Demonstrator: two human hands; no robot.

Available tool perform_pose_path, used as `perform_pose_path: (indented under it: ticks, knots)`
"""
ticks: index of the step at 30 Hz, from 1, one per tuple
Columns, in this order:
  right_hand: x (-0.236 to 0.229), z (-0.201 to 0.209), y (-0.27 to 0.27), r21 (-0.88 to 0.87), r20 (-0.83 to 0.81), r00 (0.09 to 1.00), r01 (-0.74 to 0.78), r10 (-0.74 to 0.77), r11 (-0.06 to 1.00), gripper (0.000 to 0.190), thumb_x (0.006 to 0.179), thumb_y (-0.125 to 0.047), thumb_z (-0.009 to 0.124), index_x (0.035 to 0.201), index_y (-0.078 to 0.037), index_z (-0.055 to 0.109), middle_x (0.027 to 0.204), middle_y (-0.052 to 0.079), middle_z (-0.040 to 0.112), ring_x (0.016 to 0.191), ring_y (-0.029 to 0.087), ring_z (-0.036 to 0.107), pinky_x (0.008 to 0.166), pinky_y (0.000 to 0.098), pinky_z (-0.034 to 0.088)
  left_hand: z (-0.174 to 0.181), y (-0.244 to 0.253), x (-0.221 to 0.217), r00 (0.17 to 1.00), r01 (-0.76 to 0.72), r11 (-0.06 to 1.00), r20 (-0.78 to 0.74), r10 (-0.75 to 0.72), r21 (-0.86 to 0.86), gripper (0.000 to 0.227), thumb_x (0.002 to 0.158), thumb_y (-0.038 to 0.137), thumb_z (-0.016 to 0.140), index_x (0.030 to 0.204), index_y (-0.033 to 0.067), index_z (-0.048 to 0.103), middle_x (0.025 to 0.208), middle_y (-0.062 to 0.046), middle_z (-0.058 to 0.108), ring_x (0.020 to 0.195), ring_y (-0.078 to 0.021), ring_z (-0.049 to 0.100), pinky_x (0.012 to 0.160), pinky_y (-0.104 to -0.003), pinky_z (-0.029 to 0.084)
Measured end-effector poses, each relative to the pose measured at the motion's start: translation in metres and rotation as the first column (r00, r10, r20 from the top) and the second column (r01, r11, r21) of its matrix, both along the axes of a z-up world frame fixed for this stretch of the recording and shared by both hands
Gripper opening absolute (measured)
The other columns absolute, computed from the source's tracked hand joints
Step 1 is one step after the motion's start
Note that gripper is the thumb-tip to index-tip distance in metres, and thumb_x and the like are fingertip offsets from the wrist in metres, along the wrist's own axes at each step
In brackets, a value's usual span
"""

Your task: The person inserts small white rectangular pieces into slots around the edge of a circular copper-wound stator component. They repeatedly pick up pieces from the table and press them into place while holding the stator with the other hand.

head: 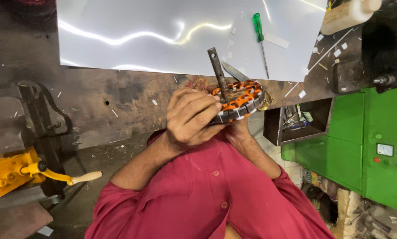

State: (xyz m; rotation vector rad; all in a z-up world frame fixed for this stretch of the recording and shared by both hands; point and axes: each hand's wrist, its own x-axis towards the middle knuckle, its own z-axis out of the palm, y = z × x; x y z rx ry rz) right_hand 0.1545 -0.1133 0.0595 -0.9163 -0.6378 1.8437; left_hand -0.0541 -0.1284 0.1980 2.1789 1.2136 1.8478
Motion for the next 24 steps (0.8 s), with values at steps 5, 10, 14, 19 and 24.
perform_pose_path:
  ticks: [5,10,14,19,24]
  knots:
    - [-0.008,0.016,0.013,0.097,-0.035,0.999,-0.015,0.019,0.995,0.054,0.094,-0.028,0.086,0.129,0.000,0.057,0.120,0.011,0.066,0.106,0.020,0.067,0.092,0.0366,0.058,-0.001,0.009,0.014,0.997,-0.035,0.998,0.071,0.038,-0.047,0.038,0.076,0.013,0.093,0.102,0.0008,0.070,0.100,-0.010,0.069,0.094,-0.0268,0.069,0.088,-0.045,0.055]
    - [0.000,0.034,0.033,0.168,-0.153,0.983,-0.072,0.098,0.983,0.068,0.085,-0.038,0.086,0.133,0.000,0.057,0.123,0.011,0.067,0.111,0.021,0.069,0.097,0.0378,0.060,-0.014,0.021,0.035,0.994,-0.059,0.997,0.086,0.063,-0.054,0.035,0.072,0.007,0.090,0.099,-0.0010,0.069,0.097,-0.012,0.067,0.092,-0.0294,0.067,0.087,-0.044,0.056]
    - [0.012,0.046,0.048,0.210,-0.097,0.994,-0.031,0.052,0.977,0.065,0.088,-0.031,0.087,0.135,0.002,0.055,0.125,0.015,0.068,0.112,0.023,0.069,0.098,0.0375,0.059,-0.027,0.037,0.056,0.987,-0.081,0.995,0.137,0.089,-0.064,0.035,0.073,0.009,0.090,0.098,-0.0012,0.069,0.097,-0.012,0.067,0.092,-0.0286,0.068,0.087,-0.044,0.057]
    - [0.040,0.060,0.081,0.505,0.381,0.898,-0.001,-0.222,0.863,0.046,0.092,-0.008,0.082,0.130,0.001,0.057,0.126,0.016,0.069,0.119,0.024,0.070,0.103,0.0355,0.061,-0.031,0.045,0.061,0.910,0.103,0.923,0.409,0.062,-0.370,0.060,0.085,0.027,0.091,0.129,0.0061,0.056,0.126,-0.010,0.063,0.121,-0.0285,0.063,0.106,-0.043,0.054]
    - [0.048,0.074,0.101,0.871,0.481,0.608,-0.411,-0.632,0.268,0.042,0.069,0.010,0.067,0.111,0.003,0.070,0.117,0.015,0.073,0.117,0.028,0.072,0.105,0.0370,0.062,-0.059,0.056,0.082,-0.047,0.669,0.739,0.997,-0.055,0.073,0.102,0.080,0.062,0.077,0.159,0.0159,0.031,0.156,-0.013,0.046,0.146,-0.0306,0.046,0.124,-0.050,0.040]
